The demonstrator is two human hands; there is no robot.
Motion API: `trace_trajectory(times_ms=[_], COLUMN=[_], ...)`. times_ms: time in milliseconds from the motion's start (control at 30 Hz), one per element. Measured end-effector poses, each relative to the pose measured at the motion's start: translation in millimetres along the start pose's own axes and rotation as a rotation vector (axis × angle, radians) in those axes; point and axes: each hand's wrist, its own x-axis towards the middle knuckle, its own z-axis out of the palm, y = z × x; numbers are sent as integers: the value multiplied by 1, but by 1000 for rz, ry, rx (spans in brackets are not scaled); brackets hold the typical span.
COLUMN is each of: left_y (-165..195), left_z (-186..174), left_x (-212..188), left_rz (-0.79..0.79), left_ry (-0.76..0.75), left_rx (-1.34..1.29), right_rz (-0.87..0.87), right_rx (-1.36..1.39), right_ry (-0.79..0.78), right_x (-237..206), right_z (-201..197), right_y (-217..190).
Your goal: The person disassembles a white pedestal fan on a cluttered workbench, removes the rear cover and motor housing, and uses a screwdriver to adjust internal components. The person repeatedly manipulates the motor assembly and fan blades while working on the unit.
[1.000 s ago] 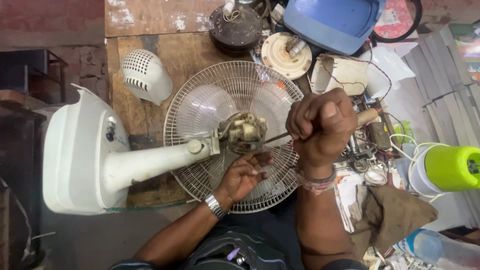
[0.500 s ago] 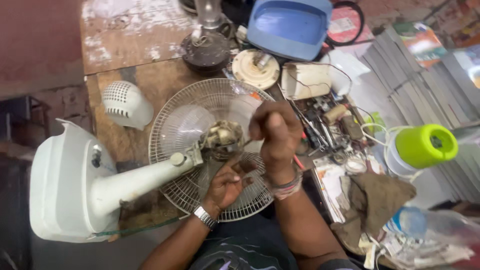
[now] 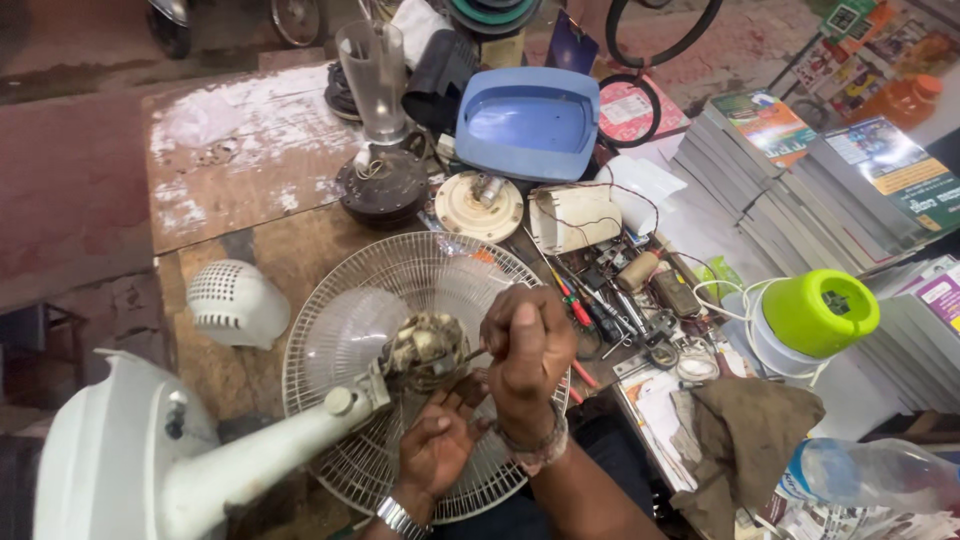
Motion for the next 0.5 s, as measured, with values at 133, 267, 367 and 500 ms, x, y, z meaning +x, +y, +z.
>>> trace_trajectory(times_ms=[133,267,367,500], left_y=[-3,-3,0,0], left_z=[-8,-10,-8,-6], left_x=[-4,-5,-1,-1], left_rz=[-7,-40,-30,-5], left_ry=[3,43,21,-61], left_rx=[16,14,27,18], right_rz=[79,330,276,220], right_rx=[140,393,353,68], right_ry=[-432,-844,-785,-646], right_x=[22,54,56,42], right_z=[-15,-36,-33,-23], right_y=[-4,-1,-5,-40])
